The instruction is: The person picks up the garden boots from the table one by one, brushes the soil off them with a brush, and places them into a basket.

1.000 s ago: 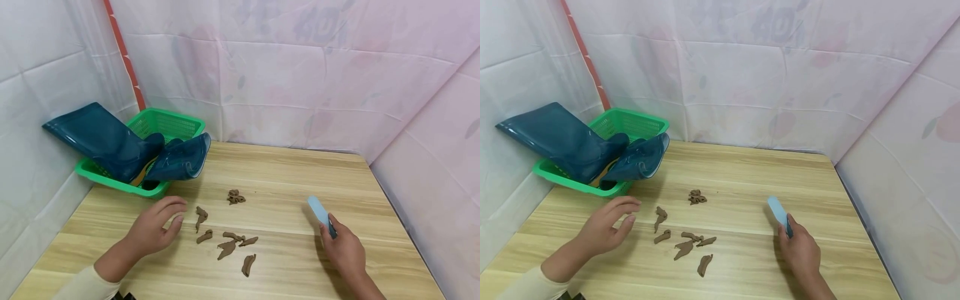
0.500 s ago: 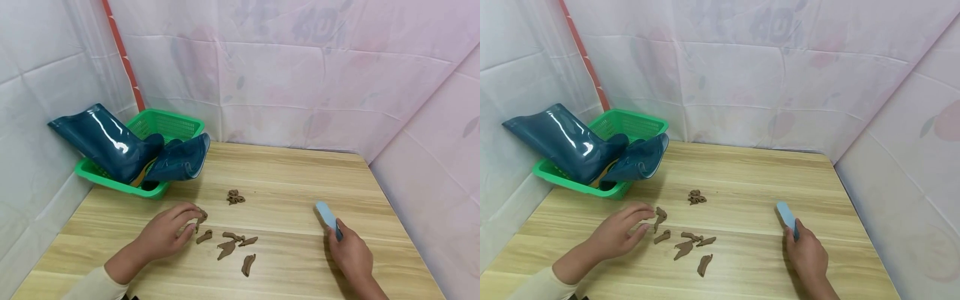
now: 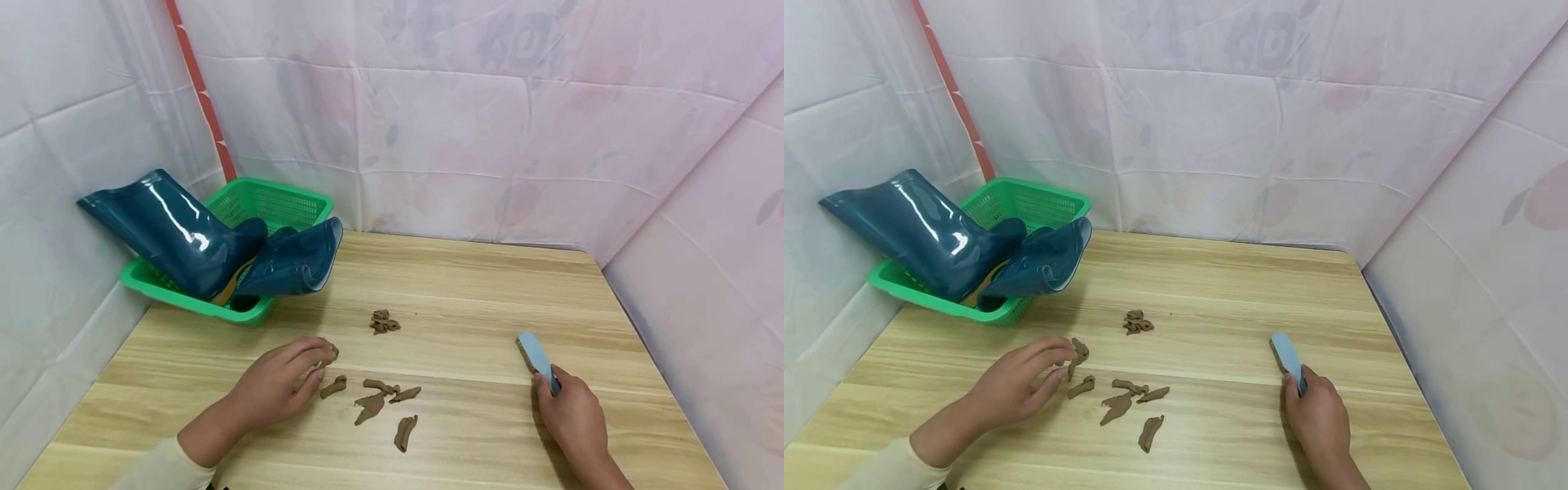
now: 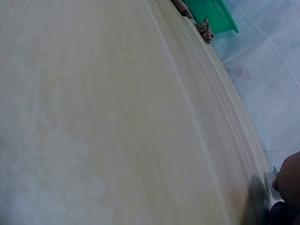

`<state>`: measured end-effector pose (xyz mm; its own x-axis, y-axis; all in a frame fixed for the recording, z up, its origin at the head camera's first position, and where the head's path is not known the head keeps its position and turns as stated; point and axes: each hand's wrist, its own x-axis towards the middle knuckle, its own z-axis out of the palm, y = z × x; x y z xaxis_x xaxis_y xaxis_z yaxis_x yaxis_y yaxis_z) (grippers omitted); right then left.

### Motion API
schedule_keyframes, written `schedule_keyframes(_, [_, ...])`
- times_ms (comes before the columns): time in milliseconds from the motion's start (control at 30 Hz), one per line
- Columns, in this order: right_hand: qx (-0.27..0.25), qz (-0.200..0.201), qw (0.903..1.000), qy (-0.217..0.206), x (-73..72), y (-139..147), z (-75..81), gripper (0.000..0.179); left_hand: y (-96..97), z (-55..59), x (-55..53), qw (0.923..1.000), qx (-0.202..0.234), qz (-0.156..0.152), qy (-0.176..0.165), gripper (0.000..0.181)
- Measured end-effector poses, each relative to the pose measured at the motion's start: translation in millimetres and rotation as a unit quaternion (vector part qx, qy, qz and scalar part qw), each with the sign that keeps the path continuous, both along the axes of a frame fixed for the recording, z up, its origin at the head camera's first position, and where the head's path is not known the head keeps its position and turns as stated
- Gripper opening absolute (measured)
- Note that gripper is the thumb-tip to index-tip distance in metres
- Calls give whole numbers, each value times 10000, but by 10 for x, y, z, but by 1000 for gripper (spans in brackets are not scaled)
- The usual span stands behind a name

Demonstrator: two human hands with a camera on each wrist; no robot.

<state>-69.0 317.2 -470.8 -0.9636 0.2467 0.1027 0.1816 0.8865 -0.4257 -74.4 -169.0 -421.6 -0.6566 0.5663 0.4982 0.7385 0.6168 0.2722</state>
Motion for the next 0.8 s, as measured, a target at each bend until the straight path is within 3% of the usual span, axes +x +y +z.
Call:
schedule_keyframes(133, [-29,56,10000,39,10,4,1,45,0,-21,2,9999,60,21,93,39])
schedule_keyframes(300, [145,20,9998,126,17,8,-13,45,-4,-15,12,9999,127,-8,59,20])
schedule_keyframes(600, [383,-197,9990,-72,40,32,-8,45,5,-48,12,9993,209,-26,298,19])
schedule_keyframes(800, [495,-244,9982,-222,49,33,31,50,22,-45,15,9996,-24,169,205,45])
